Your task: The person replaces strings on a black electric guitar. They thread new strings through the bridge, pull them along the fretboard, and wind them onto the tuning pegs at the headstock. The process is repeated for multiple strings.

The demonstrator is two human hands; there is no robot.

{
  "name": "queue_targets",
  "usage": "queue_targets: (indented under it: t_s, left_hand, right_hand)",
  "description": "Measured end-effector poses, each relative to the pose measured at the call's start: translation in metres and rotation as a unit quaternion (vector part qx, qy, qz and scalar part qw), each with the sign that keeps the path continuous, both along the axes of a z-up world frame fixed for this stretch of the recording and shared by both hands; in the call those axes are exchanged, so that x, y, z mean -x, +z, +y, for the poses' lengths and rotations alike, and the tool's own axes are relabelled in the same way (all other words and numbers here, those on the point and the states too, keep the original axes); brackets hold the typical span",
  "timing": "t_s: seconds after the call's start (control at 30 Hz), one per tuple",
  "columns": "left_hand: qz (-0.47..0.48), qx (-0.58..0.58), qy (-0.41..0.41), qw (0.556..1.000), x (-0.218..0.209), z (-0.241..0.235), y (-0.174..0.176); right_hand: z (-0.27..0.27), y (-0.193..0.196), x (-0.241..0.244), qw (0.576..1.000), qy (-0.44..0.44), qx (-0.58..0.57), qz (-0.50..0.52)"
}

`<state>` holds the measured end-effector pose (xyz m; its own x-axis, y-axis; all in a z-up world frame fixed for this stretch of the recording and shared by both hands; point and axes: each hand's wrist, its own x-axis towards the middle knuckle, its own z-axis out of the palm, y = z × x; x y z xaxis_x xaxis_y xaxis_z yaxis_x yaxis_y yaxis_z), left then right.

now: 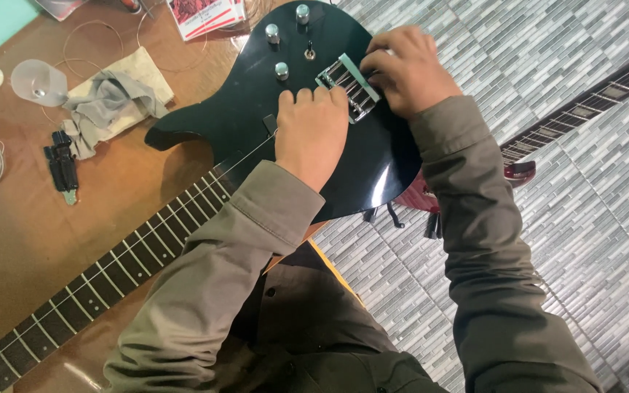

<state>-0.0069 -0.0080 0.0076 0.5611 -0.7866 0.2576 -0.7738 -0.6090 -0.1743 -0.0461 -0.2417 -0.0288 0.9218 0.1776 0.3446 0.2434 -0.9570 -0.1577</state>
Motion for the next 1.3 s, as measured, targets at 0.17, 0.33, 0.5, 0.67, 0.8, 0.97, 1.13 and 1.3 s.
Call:
queue_targets:
  t_s: [0.17,0.33,0.5,0.67,0.8,0.97,1.13,1.3]
  left_hand:
    - [-0.016,0.067,-0.031,0.997,-0.004,0.001,0.018]
    - [0.018,0.166,-0.094,0.982,-0.016,0.015,0.046]
    - [0.216,0.166,-0.083,0.959,-0.034,0.021,0.008]
    - [0.332,0.204,-0.117,0.913,-0.048,0.029,-0.011]
    - [0.29,0.23,-0.192,0.909,-0.044,0.033,0.001]
    - [0.273,0.273,-0.286,0.877,-0.044,0.017,0.008]
    - [0.25,0.249,-0.255,0.9,-0.053,-0.006,-0.014]
    - [0.266,0.233,-0.207,0.912,-0.05,-0.022,-0.013]
  right_hand:
    - [-0.008,-0.011,-0.004,0.998,0.05,0.001,-0.038]
    - [-0.04,-0.013,0.007,0.99,0.011,-0.137,-0.042]
    - [-0.064,-0.023,0.002,0.995,0.004,-0.099,-0.017]
    - [-0.028,0.006,0.003,0.985,-0.029,-0.152,0.071]
    - [-0.007,0.014,0.0,0.976,0.057,-0.198,0.067]
    - [-0.026,-0.017,-0.008,0.979,-0.032,-0.196,0.046]
    - [-0.047,-0.026,-0.018,0.953,-0.139,-0.264,-0.041]
    - [-0.038,-0.015,-0.017,0.949,-0.172,-0.26,-0.04]
